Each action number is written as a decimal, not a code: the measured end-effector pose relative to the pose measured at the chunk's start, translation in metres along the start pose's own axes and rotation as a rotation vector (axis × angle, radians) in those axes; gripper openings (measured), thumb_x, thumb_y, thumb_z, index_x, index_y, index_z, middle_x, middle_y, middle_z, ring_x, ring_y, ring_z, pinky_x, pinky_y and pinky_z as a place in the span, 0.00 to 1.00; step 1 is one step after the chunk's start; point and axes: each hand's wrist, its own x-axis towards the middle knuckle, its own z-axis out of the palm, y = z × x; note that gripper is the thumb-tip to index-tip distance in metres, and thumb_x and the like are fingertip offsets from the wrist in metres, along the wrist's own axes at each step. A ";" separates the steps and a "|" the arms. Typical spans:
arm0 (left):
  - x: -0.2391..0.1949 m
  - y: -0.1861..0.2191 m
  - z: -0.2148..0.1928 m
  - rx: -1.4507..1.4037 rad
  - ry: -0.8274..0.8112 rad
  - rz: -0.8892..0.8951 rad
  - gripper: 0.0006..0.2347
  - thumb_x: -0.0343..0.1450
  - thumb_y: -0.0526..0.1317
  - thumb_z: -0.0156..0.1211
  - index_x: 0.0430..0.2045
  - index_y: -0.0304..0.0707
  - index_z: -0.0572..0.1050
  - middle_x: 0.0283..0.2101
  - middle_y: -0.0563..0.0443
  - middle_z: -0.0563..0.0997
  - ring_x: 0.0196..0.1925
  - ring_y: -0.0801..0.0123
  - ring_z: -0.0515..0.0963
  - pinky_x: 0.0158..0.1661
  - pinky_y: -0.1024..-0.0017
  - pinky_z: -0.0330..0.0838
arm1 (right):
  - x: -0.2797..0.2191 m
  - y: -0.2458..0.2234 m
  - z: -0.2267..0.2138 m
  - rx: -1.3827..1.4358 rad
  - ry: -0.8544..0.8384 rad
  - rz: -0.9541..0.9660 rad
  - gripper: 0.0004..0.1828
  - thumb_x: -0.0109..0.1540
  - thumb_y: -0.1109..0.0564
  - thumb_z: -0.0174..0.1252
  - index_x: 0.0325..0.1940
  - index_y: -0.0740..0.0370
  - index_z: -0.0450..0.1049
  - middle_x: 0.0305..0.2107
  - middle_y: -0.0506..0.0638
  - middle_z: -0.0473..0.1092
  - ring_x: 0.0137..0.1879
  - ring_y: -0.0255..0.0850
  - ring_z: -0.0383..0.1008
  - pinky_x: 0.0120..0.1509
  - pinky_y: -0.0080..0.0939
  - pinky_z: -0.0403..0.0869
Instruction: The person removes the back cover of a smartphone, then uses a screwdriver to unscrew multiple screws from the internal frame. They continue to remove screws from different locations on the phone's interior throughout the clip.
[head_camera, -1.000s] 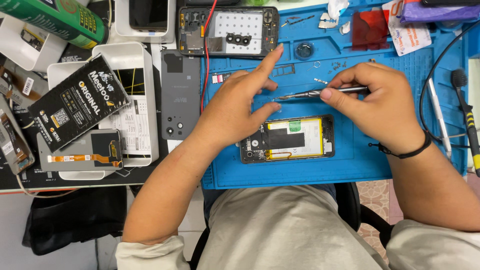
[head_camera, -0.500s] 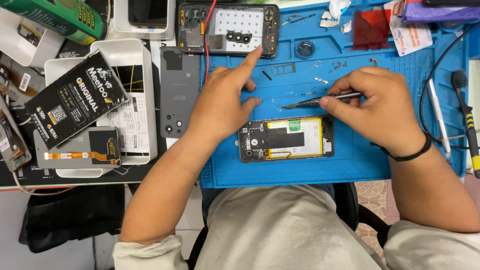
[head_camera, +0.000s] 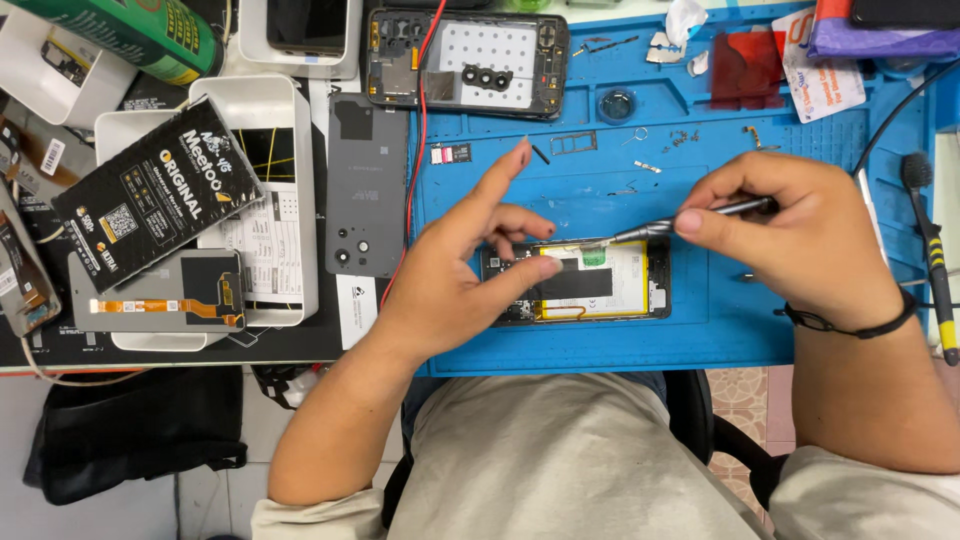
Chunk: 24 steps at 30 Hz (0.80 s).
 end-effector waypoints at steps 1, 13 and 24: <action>-0.002 0.001 0.002 -0.043 -0.016 0.009 0.37 0.71 0.32 0.71 0.75 0.37 0.55 0.47 0.52 0.84 0.46 0.77 0.77 0.48 0.78 0.73 | -0.003 -0.001 -0.001 0.021 -0.010 0.007 0.10 0.59 0.57 0.69 0.39 0.65 0.80 0.24 0.43 0.70 0.28 0.27 0.62 0.29 0.29 0.59; -0.017 0.011 0.011 -0.181 0.006 0.042 0.37 0.75 0.28 0.66 0.77 0.34 0.47 0.39 0.54 0.82 0.40 0.80 0.77 0.46 0.81 0.72 | -0.022 -0.006 0.013 0.071 0.001 -0.051 0.07 0.60 0.59 0.69 0.38 0.66 0.80 0.27 0.46 0.73 0.33 0.28 0.66 0.36 0.28 0.64; -0.023 0.012 0.025 0.254 0.105 0.241 0.40 0.71 0.35 0.76 0.73 0.31 0.50 0.50 0.47 0.84 0.48 0.65 0.83 0.50 0.75 0.78 | -0.039 -0.031 0.003 -0.218 0.048 -0.321 0.12 0.55 0.58 0.71 0.38 0.64 0.78 0.32 0.49 0.76 0.35 0.34 0.75 0.36 0.31 0.70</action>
